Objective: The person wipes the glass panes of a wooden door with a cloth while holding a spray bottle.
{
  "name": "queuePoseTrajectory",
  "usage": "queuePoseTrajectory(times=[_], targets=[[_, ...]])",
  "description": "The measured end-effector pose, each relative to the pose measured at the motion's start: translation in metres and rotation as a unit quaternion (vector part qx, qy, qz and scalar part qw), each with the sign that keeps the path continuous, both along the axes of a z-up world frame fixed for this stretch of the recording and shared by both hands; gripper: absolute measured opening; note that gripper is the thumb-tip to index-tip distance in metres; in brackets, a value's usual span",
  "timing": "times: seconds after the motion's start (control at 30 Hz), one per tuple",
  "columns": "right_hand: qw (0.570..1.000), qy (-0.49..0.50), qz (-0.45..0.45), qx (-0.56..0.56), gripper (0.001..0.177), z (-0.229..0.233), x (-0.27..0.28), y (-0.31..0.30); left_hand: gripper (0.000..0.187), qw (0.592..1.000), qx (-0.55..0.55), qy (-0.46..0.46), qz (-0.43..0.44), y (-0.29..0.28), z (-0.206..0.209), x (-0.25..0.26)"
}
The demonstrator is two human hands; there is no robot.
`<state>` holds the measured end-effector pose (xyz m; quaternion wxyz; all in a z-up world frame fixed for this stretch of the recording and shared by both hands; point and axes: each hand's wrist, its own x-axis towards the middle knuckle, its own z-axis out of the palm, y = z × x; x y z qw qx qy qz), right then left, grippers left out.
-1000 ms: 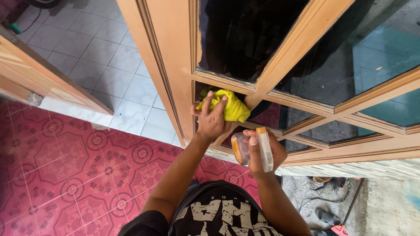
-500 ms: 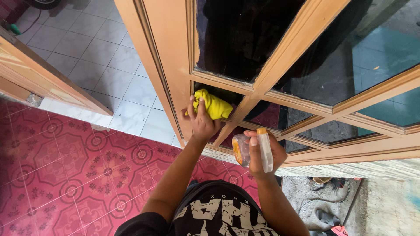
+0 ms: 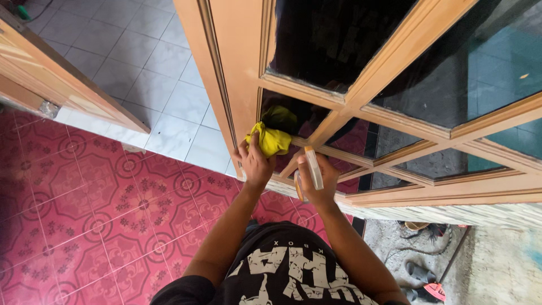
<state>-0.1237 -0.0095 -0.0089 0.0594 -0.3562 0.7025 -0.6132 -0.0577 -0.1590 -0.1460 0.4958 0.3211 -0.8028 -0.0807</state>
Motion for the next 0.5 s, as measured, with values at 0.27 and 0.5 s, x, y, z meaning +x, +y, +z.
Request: queuePoseTrajectory(times=[0.27,0.5], targets=[[0.994,0.109,-0.005,0.0,0.014,-0.02,-0.002,-0.012,0.079,0.992,0.092,0.06,-0.058,0.011,0.032,0.051],[0.985,0.166,-0.04,0.005,0.015,-0.027,-0.004,-0.007,0.071,0.957,0.144,0.223,-0.114,0.019,0.019,0.06]])
